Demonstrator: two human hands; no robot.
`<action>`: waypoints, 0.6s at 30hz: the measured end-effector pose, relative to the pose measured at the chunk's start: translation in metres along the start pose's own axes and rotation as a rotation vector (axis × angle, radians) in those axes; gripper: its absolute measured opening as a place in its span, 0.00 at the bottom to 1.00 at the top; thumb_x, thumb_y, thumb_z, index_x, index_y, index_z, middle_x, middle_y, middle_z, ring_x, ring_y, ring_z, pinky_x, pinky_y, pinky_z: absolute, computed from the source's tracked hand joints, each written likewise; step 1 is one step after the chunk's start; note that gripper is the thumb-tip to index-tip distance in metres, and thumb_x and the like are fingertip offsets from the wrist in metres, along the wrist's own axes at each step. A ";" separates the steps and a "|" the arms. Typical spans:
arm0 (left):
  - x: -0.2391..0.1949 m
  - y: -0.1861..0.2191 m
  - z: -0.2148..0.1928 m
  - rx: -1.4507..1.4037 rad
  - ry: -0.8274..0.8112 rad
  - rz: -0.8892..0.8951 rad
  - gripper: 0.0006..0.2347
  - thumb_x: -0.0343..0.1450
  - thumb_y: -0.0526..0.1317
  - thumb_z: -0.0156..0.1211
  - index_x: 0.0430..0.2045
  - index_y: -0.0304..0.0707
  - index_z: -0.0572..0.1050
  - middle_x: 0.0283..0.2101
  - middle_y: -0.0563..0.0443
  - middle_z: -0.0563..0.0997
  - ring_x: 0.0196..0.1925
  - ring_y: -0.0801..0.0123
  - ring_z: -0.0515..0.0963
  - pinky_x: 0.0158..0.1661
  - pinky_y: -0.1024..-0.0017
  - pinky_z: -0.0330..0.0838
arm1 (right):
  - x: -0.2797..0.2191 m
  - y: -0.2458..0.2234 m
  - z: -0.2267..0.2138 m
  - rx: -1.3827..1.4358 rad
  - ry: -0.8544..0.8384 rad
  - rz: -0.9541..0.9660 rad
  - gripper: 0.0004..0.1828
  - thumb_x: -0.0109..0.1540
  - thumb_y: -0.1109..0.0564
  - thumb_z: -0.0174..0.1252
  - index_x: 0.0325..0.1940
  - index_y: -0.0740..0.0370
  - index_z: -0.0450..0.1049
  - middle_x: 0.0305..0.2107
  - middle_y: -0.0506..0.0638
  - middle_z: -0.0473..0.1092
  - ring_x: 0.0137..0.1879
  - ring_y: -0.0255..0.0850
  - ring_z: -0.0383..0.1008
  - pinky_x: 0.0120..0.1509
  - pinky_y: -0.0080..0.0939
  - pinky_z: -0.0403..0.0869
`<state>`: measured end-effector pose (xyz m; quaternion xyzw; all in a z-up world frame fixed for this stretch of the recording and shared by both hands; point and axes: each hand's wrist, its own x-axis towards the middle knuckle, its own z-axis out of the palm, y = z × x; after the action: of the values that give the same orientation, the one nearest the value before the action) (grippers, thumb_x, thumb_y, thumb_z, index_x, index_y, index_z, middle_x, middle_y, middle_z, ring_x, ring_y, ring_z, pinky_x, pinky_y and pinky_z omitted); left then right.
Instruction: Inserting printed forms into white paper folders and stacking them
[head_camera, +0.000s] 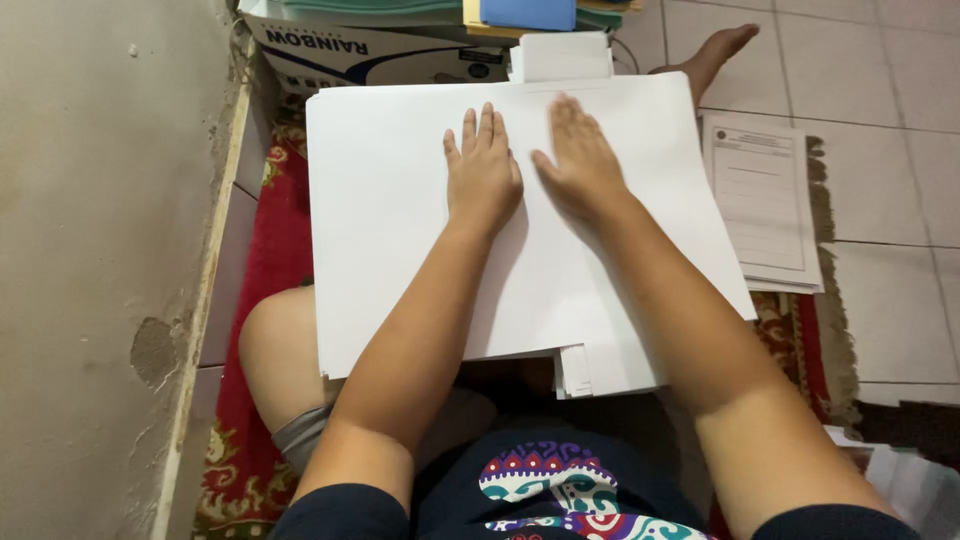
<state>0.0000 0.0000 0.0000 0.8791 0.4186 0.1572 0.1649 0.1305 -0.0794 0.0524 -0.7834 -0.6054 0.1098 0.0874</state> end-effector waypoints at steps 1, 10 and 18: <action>0.000 -0.001 0.000 0.006 -0.005 -0.006 0.26 0.75 0.40 0.38 0.71 0.30 0.53 0.77 0.44 0.52 0.79 0.52 0.46 0.72 0.42 0.38 | 0.011 -0.006 0.002 0.007 -0.005 -0.003 0.42 0.69 0.41 0.36 0.80 0.67 0.36 0.78 0.62 0.34 0.83 0.49 0.33 0.83 0.47 0.36; -0.003 -0.001 -0.001 0.004 0.039 -0.001 0.27 0.74 0.42 0.39 0.72 0.35 0.55 0.77 0.46 0.54 0.79 0.53 0.48 0.72 0.44 0.38 | 0.045 -0.033 -0.005 0.028 0.103 0.229 0.41 0.72 0.40 0.36 0.82 0.63 0.34 0.79 0.56 0.30 0.83 0.44 0.25 0.84 0.49 0.30; -0.015 0.001 -0.021 -0.023 0.023 -0.057 0.25 0.76 0.47 0.38 0.72 0.44 0.57 0.77 0.46 0.51 0.79 0.53 0.45 0.72 0.45 0.34 | 0.003 0.009 -0.045 -0.044 0.042 0.548 0.44 0.72 0.32 0.25 0.79 0.68 0.30 0.78 0.60 0.29 0.83 0.51 0.29 0.85 0.48 0.34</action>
<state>-0.0168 -0.0094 0.0173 0.8631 0.4433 0.1675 0.1744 0.1519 -0.0786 0.0929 -0.9219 -0.3712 0.0998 0.0498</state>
